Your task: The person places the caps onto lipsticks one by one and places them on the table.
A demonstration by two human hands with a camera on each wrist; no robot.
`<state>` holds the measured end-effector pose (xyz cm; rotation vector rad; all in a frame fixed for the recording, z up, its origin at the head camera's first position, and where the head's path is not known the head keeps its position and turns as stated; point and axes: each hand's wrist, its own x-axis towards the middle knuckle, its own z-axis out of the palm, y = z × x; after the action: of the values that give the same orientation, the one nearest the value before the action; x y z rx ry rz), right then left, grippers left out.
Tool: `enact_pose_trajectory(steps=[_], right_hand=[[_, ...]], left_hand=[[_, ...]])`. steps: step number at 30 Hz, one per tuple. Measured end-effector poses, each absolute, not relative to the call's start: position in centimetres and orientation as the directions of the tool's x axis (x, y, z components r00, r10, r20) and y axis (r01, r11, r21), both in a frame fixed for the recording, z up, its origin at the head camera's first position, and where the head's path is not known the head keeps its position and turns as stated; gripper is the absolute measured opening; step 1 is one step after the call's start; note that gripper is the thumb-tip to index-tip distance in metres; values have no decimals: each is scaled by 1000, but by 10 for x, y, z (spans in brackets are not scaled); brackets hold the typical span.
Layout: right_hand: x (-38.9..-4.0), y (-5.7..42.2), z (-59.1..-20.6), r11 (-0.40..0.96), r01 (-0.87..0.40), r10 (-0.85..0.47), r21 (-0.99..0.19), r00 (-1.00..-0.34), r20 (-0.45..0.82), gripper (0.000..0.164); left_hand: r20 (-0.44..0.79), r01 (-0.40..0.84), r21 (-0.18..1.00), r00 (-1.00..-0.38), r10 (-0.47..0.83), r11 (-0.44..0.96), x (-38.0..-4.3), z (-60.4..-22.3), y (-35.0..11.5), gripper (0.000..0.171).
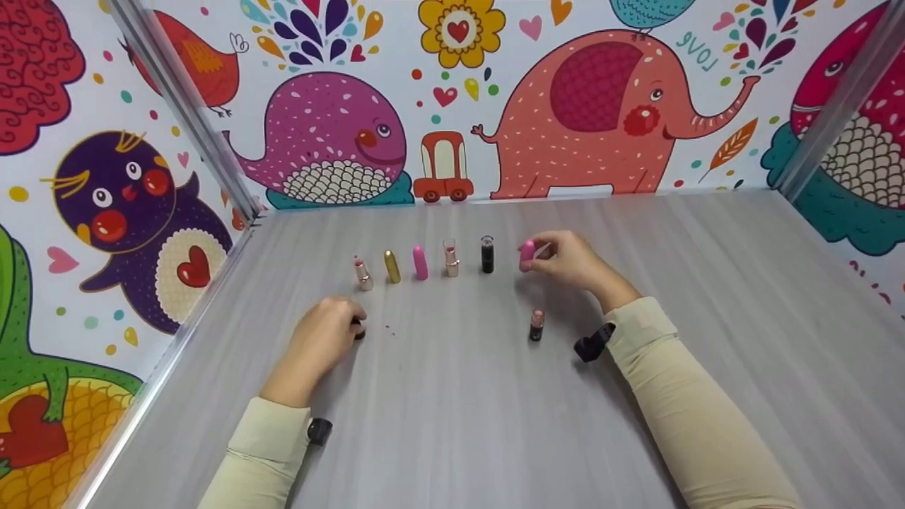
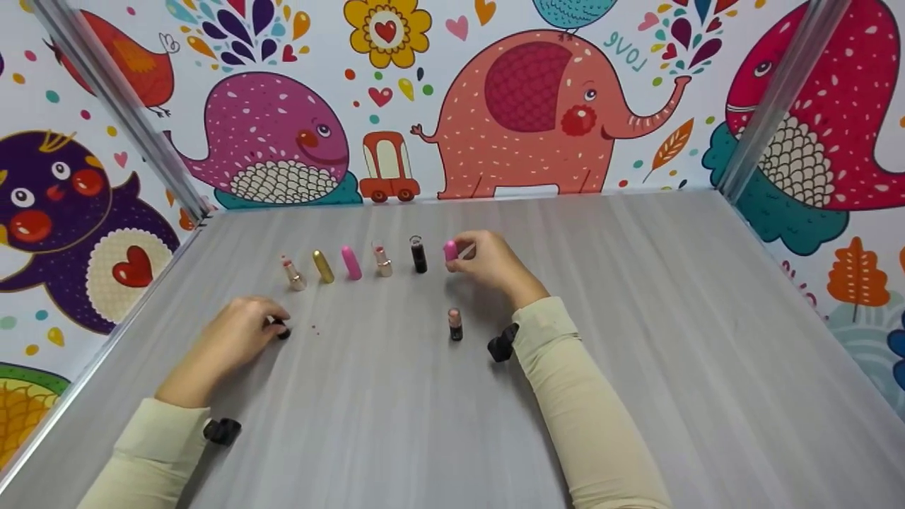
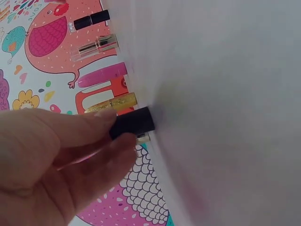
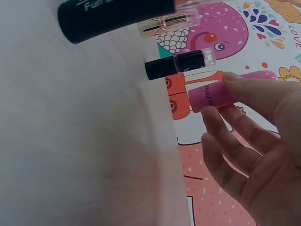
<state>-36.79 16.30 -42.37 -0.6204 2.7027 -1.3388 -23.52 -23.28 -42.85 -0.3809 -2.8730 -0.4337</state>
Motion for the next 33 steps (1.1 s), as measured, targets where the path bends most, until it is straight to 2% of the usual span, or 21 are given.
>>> enact_pose_trajectory(steps=[5,16,26,33], right_hand=[[-376,161,-427,564,-322,-387,-760,-917,101,33],[-397,156,-436,570,-280,-381,-773,-923,53,32],[-400,155,-448,572,-265,-385,-776,-922,31,30],[-397,165,-449,588,-279,-393,-759,-919,33,47]], left_hand=[[251,317,251,-934,255,915,-236,-432,-229,13],[221,287,285,-948,228,915,-237,-433,-230,10],[222,282,274,-949,225,920,-238,-433,-231,16],[238,308,273,-940,247,911,-239,-434,-230,12]])
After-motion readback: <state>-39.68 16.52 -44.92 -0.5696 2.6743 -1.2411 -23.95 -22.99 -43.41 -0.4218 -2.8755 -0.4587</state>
